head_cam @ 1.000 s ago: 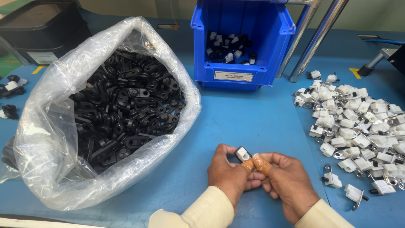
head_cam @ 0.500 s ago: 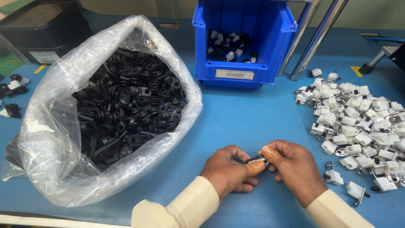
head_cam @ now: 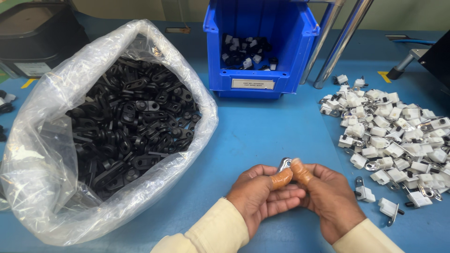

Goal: The person repeatedly picks a black plastic piece from a bag and a white plastic piece from a pile, then presses them together to form an assembled unit. The assembled units are placed into a blue bin. The process is repeated continuously throughout the clip.

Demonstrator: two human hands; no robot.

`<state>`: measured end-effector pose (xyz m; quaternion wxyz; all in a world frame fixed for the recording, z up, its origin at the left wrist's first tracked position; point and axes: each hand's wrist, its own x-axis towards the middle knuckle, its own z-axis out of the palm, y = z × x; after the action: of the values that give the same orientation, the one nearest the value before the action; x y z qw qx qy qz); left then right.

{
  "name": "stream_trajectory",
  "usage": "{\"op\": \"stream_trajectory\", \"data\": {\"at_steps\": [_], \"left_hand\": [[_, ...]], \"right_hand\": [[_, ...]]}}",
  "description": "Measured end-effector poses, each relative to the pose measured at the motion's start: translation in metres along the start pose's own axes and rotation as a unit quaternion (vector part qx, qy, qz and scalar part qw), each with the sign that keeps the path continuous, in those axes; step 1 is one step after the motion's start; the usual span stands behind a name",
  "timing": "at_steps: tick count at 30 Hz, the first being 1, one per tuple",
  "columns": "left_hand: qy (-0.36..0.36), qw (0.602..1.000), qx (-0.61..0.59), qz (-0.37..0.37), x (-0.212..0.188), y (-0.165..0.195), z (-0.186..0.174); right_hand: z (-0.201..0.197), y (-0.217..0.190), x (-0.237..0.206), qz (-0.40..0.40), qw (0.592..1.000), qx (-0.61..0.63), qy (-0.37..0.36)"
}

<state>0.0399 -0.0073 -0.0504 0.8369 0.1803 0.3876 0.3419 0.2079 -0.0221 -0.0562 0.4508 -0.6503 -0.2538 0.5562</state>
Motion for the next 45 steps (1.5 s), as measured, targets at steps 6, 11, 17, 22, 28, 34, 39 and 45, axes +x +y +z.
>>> {"op": "stream_trajectory", "data": {"at_steps": [6, 11, 17, 22, 28, 34, 39, 45], "left_hand": [[0.016, 0.999, 0.039, 0.008, 0.005, -0.005, 0.007], [0.008, 0.999, 0.054, 0.005, 0.004, -0.004, 0.006], [0.054, 0.988, 0.146, 0.015, 0.007, -0.007, 0.009], [0.08, 0.983, 0.163, 0.012, 0.006, -0.007, 0.006], [0.024, 0.997, 0.074, 0.015, 0.002, -0.001, 0.002], [0.06, 0.991, 0.115, 0.022, 0.003, -0.003, 0.013], [0.089, 0.986, 0.135, 0.036, 0.003, -0.006, 0.018], [0.053, 0.99, 0.131, 0.009, 0.005, -0.002, 0.008]], "right_hand": [[0.011, 0.007, 0.012, -0.073, 0.994, -0.009, 0.078], [0.002, 0.001, 0.009, 0.005, 0.999, 0.0, 0.036], [0.005, 0.003, 0.017, -0.001, 0.999, -0.007, 0.047], [0.009, 0.002, 0.017, -0.016, 0.999, -0.005, 0.029], [-0.003, -0.011, 0.008, 0.043, 0.997, -0.061, 0.0], [0.011, 0.008, 0.013, -0.023, 0.999, -0.006, 0.046], [0.019, 0.011, 0.013, -0.023, 0.992, 0.056, 0.113], [0.005, -0.008, 0.004, 0.029, 0.999, -0.034, 0.009]]}}
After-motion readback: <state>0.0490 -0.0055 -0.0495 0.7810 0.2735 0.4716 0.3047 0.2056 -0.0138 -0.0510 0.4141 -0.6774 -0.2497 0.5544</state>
